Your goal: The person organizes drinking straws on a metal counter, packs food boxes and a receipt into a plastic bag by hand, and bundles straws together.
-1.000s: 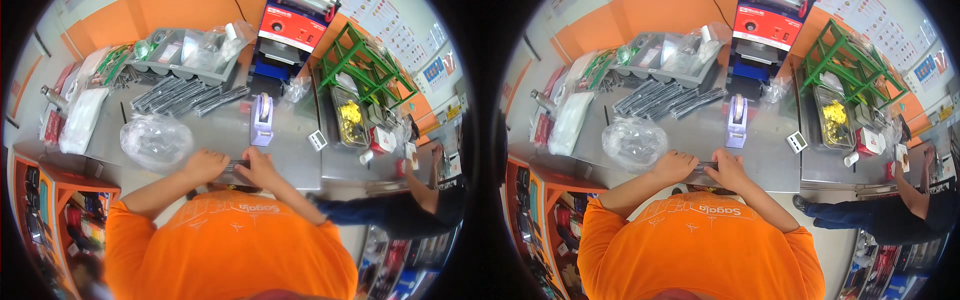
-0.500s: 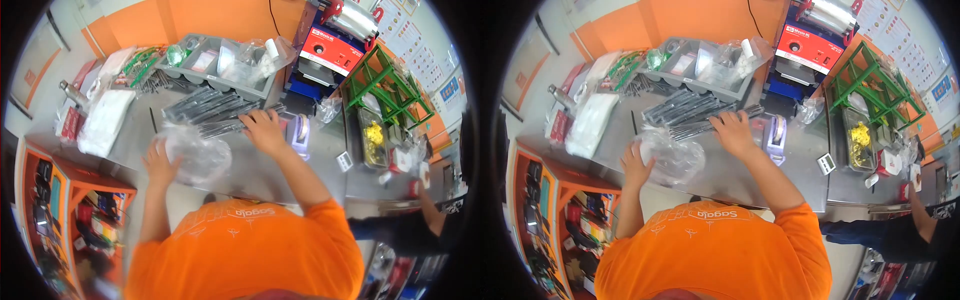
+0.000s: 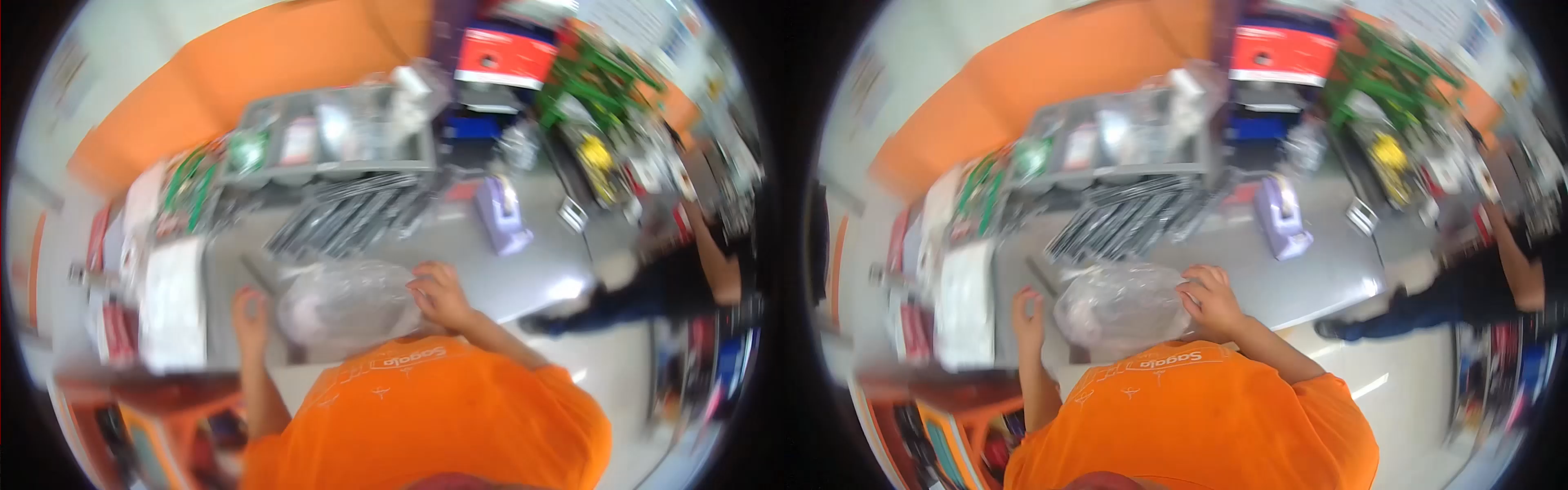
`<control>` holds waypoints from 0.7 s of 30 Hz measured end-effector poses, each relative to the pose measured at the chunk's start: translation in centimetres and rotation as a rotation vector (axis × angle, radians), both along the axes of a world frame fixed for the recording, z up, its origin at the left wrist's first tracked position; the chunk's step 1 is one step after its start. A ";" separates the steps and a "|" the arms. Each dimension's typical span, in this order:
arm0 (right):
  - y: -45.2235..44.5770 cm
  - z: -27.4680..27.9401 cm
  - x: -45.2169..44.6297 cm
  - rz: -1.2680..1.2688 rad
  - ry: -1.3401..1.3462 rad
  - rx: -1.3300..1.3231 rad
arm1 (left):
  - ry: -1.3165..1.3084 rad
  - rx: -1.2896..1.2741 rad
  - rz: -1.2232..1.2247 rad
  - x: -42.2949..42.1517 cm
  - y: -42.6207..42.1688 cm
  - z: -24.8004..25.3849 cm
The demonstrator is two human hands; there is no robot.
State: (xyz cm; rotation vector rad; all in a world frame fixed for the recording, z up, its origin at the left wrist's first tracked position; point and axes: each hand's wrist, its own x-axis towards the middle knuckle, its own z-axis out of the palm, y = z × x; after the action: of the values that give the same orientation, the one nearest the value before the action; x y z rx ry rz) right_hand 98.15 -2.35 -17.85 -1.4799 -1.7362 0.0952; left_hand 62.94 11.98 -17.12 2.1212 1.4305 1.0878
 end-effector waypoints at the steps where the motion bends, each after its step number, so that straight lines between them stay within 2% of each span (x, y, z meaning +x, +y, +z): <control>1: -1.2 0.1 0.9 -0.113 -0.002 -0.008 | -0.029 -0.072 -0.026 0.5 1.1 0.4; 3: -4.1 0.6 3.0 -0.324 -0.054 -0.057 | -0.039 -0.162 -0.171 3.4 3.1 2.0; 5: -7.0 1.5 4.7 -0.555 -0.094 -0.061 | -0.207 -0.179 -0.336 7.4 3.2 3.2; 8: -9.5 2.7 7.0 -0.804 -0.182 -0.049 | -0.120 -0.182 -0.697 13.7 1.3 5.7; 9: -10.0 2.5 8.0 -0.925 -0.084 -0.007 | -0.119 -0.184 -0.730 15.4 0.2 6.7; 10: -10.6 2.3 8.4 -1.038 0.016 0.041 | -0.046 -0.167 -0.876 17.0 -1.1 7.8; 11: -11.2 2.6 8.5 -1.056 0.013 0.047 | 0.024 -0.145 -1.015 18.3 -2.3 8.4; 12: -11.6 3.0 8.5 -0.976 0.015 0.049 | 0.023 -0.139 -1.026 19.3 -3.3 8.6; 14: -12.1 3.9 8.1 -0.890 0.024 0.054 | 0.027 -0.156 -1.213 20.5 -4.9 8.8; 15: -12.3 4.1 7.0 -0.780 0.010 0.031 | 0.035 -0.154 -1.209 20.8 -5.6 8.9; 16: -12.4 4.0 5.9 -0.666 -0.003 0.008 | 0.068 -0.249 -1.255 21.0 -6.2 8.9; 17: -12.5 3.6 5.1 -0.655 0.004 0.013 | 0.100 -0.343 -1.296 21.0 -6.5 8.8; 18: -12.5 3.0 4.3 -0.676 -0.017 0.126 | 0.104 -0.335 -1.283 20.8 -6.5 8.4; 19: -12.5 2.2 3.8 -0.696 -0.038 0.238 | 0.231 -0.332 -1.287 20.5 -6.5 7.9; 20: -12.8 0.4 3.9 -0.781 0.012 0.291 | 0.356 -0.331 -1.287 20.2 -6.6 7.4; 21: -13.0 -1.1 3.9 -0.919 0.175 0.347 | 0.354 -0.326 -1.274 19.8 -6.7 6.9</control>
State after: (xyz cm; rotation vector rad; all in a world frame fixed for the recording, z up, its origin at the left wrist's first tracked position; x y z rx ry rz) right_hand 102.06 -15.36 -18.95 -1.7834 -0.7579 -0.5133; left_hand 82.70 5.31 -10.21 2.3237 0.0977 -0.0145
